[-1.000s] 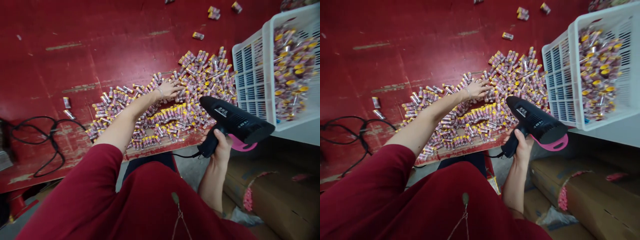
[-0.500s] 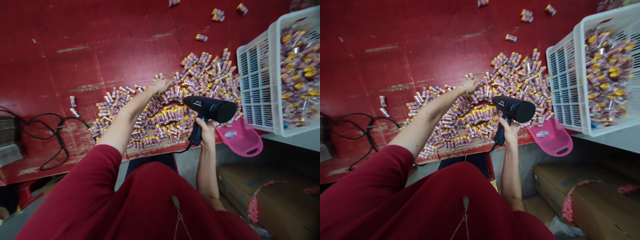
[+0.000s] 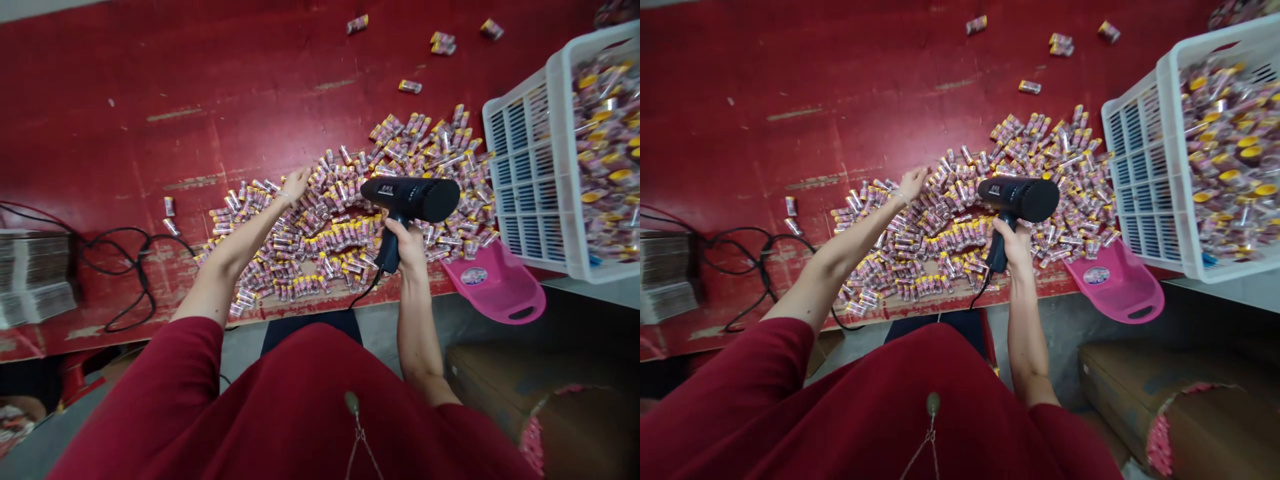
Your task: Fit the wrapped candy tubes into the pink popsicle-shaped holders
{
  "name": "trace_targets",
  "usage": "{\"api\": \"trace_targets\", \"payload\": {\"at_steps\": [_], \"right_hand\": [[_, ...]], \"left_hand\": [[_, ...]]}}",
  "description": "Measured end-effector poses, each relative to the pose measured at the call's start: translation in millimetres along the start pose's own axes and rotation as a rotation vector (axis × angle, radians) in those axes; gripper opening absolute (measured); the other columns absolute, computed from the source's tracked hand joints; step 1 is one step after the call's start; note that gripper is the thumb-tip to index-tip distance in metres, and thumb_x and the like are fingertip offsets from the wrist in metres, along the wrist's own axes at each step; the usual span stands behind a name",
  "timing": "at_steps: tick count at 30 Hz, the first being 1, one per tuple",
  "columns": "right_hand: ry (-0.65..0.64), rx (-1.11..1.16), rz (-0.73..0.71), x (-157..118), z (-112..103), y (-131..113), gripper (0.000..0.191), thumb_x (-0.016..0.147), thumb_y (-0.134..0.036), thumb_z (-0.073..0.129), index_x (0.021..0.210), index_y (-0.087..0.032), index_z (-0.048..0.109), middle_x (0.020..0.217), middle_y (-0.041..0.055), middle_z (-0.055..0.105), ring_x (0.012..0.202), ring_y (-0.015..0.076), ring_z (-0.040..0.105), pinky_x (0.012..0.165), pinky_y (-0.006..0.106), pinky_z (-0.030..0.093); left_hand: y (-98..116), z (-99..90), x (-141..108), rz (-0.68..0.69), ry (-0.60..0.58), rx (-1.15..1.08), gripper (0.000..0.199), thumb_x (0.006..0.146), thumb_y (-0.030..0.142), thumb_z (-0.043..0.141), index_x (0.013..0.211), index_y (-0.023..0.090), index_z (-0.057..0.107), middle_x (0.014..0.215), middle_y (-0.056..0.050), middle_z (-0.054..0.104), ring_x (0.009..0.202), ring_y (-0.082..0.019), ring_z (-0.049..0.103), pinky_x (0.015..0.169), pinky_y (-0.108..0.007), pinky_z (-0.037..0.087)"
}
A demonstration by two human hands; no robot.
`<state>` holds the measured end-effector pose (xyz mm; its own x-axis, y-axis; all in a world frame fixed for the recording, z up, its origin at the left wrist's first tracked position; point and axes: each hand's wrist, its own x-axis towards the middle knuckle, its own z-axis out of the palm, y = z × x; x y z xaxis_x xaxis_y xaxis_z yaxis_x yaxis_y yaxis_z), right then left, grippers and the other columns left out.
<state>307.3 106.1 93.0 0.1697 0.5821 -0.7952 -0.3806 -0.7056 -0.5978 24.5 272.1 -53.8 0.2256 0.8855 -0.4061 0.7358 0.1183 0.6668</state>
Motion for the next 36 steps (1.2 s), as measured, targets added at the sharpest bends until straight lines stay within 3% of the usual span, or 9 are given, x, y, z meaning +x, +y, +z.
{"api": "trace_targets", "payload": {"at_steps": [5,12,16,19,24,28,30,32,36], "right_hand": [[-0.093,0.007,0.023,4,9,-9,0.038,0.064,-0.052,0.081,0.079,-0.021,0.066,0.062,0.0013,0.066,0.042,0.0174,0.057,0.038,0.032,0.049],[-0.065,-0.058,-0.006,32,22,-22,0.037,0.068,-0.055,0.077,0.074,-0.02,0.069,0.05,0.0021,0.061,0.044,0.0198,0.057,0.04,0.034,0.05],[-0.245,-0.081,0.098,18,14,-28,0.041,0.061,-0.053,0.083,0.076,-0.018,0.068,0.059,0.0031,0.067,0.042,0.0181,0.058,0.037,0.03,0.049],[-0.24,-0.115,0.115,1,-2,-29,0.041,0.059,-0.051,0.085,0.074,-0.018,0.066,0.061,0.0023,0.068,0.042,0.017,0.059,0.036,0.028,0.049],[0.02,-0.14,0.025,-15,-28,-31,0.037,0.062,-0.049,0.083,0.074,-0.02,0.063,0.057,0.0012,0.065,0.041,0.0179,0.057,0.034,0.029,0.046],[-0.046,-0.142,0.105,-22,-41,-32,0.04,0.06,-0.047,0.084,0.081,-0.02,0.064,0.062,0.0022,0.067,0.041,0.0196,0.059,0.036,0.032,0.049],[-0.006,-0.124,0.115,-24,-47,-31,0.041,0.061,-0.048,0.084,0.084,-0.019,0.065,0.065,0.0028,0.069,0.042,0.0194,0.059,0.038,0.033,0.05],[0.143,-0.101,0.069,-24,-57,-28,0.041,0.062,-0.051,0.082,0.083,-0.02,0.065,0.064,0.0023,0.068,0.043,0.0192,0.06,0.039,0.033,0.052],[0.395,-0.074,-0.071,-25,-79,-23,0.043,0.061,-0.05,0.083,0.087,-0.021,0.066,0.062,-0.0005,0.066,0.051,0.022,0.066,0.048,0.035,0.059]], "left_hand": [[-8,-14.2,-29,-0.094,0.029,-0.041,0.061,0.104,0.054,0.03,0.123,0.012,0.07,0.126,-0.013,0.072,0.121,-0.025,0.065,0.109,-0.04,0.047],[-10,-23.2,-40,-0.092,0.047,-0.067,0.06,0.104,0.055,0.029,0.127,0.015,0.067,0.129,-0.012,0.071,0.121,-0.022,0.065,0.107,-0.038,0.049],[-10,-24.5,-43,-0.088,0.072,-0.063,0.058,0.105,0.052,0.029,0.13,0.014,0.065,0.129,-0.013,0.071,0.121,-0.023,0.065,0.108,-0.038,0.048],[-6,-21.4,-48,-0.04,0.074,-0.016,0.057,0.105,0.051,0.031,0.137,0.014,0.06,0.135,-0.014,0.067,0.126,-0.023,0.062,0.111,-0.039,0.046],[13,4.4,-41,0.147,0.026,0.11,0.057,0.104,0.05,0.034,0.146,0.015,0.05,0.148,-0.016,0.056,0.139,-0.027,0.051,0.12,-0.044,0.036],[38,41.6,-19,0.233,0.026,0.125,0.054,0.106,0.042,0.027,0.155,0.021,0.038,0.159,-0.013,0.044,0.148,-0.024,0.04,0.124,-0.046,0.029],[50,59.6,-15,0.273,0.003,0.176,0.054,0.105,0.036,0.025,0.157,0.021,0.035,0.162,-0.012,0.038,0.151,-0.024,0.033,0.126,-0.048,0.022],[59,74.2,-18,0.328,-0.071,0.282,0.054,0.104,0.032,0.028,0.156,0.02,0.038,0.163,-0.012,0.036,0.154,-0.027,0.026,0.128,-0.053,0.014],[64,90.2,-19,0.575,-0.37,0.47,0.058,0.094,0.033,0.052,0.152,0.027,0.047,0.166,-0.009,0.033,0.157,-0.036,0.012,0.123,-0.067,-0.005]]}}
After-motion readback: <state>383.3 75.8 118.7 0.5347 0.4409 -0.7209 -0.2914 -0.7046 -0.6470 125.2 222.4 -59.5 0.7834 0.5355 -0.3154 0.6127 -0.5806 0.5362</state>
